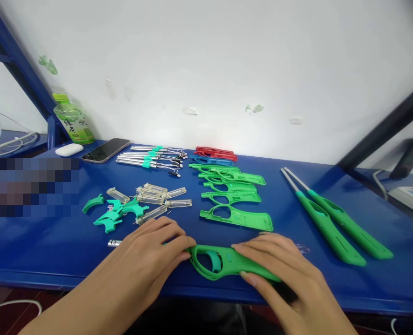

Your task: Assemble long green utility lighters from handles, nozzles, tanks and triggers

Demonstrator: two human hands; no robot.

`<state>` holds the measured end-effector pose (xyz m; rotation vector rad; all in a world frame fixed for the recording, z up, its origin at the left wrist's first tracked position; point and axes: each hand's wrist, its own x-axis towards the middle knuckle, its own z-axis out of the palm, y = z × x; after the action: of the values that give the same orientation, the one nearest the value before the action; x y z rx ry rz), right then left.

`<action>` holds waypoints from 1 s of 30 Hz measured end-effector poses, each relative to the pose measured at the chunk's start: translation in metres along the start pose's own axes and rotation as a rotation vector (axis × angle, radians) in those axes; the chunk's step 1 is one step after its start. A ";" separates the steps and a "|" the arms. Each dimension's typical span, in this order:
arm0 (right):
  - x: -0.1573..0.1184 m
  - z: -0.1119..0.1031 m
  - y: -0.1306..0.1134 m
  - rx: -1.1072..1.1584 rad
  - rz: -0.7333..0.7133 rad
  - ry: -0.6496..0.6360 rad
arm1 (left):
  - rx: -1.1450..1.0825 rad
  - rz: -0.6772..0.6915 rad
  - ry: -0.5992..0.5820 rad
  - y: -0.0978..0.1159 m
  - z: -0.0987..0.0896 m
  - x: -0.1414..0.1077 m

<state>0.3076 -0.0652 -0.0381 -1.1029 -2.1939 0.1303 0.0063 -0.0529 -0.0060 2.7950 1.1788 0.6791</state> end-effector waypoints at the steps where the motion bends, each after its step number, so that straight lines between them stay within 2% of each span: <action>1: 0.000 0.000 0.000 0.000 0.002 -0.006 | -0.003 -0.008 -0.001 0.000 0.001 -0.001; 7: 0.001 0.000 0.000 -0.008 -0.013 0.003 | -0.021 -0.063 -0.039 0.000 0.008 -0.009; 13: 0.001 0.001 0.000 -0.026 -0.058 0.071 | -0.034 -0.096 -0.073 -0.001 0.005 -0.008; 15: -0.001 0.000 0.001 -0.003 -0.049 0.125 | -0.006 -0.127 -0.012 0.000 0.003 -0.007; 18: -0.006 -0.001 0.002 0.030 0.048 0.190 | 0.049 -0.173 0.122 0.004 0.004 -0.006; 20: -0.008 -0.001 0.004 0.032 0.126 0.239 | 0.039 -0.159 0.149 0.006 0.006 -0.005; 22: -0.009 -0.001 0.006 0.029 0.173 0.277 | -0.024 -0.132 0.113 0.008 0.010 -0.003; 26: -0.010 0.001 0.008 0.011 0.151 0.267 | -0.135 -0.098 0.034 0.009 0.017 -0.001; 30: -0.010 0.002 0.008 0.009 0.136 0.260 | -0.143 -0.040 0.049 0.007 0.019 -0.001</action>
<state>0.3158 -0.0675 -0.0474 -1.1933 -1.8874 0.0520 0.0187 -0.0559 -0.0220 2.6455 1.1414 0.7994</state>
